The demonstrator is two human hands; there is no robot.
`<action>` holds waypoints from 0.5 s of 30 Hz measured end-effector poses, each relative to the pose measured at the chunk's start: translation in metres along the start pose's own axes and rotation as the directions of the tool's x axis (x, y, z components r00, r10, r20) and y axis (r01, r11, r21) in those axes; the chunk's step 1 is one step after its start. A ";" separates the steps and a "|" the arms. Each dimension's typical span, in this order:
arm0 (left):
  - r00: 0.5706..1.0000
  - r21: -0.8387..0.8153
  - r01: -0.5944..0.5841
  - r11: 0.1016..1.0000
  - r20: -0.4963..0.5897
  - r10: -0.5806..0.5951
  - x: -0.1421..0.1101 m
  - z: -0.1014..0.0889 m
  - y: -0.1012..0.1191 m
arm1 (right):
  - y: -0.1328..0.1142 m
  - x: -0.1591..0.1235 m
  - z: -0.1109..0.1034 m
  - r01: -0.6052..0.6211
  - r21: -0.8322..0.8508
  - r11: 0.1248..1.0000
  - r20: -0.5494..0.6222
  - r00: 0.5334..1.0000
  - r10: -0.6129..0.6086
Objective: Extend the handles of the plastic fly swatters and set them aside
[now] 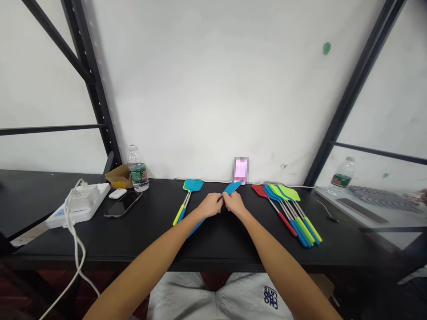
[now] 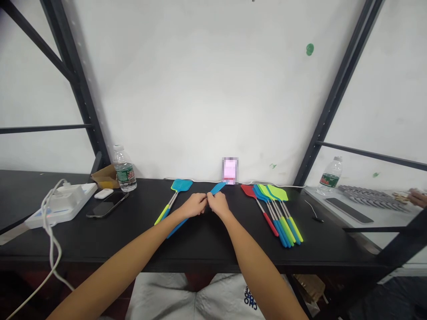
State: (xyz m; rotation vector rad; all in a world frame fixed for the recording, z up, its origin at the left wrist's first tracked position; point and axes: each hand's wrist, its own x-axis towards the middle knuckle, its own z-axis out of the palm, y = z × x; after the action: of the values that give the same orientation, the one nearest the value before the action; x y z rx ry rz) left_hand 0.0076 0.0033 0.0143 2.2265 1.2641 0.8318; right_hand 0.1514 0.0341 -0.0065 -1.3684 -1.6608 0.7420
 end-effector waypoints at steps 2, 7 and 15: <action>1.000 0.036 -0.010 0.999 -0.022 0.011 0.000 -0.001 0.003 | 0.000 0.001 0.002 -0.018 0.066 0.998 -0.013 1.000 0.018; 0.997 0.112 -0.009 0.994 -0.071 0.017 0.001 -0.001 0.004 | 0.004 0.005 0.004 -0.035 0.226 0.973 0.006 0.999 0.035; 0.989 0.143 -0.045 0.989 -0.131 0.064 0.005 0.003 -0.002 | 0.005 0.007 0.003 -0.020 0.321 0.947 0.005 1.000 0.019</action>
State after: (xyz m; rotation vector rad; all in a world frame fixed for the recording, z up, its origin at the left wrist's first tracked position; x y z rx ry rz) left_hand 0.0104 0.0082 0.0120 2.3584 1.3663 0.9562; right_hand 0.1503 0.0420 -0.0103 -1.1524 -1.4529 0.9787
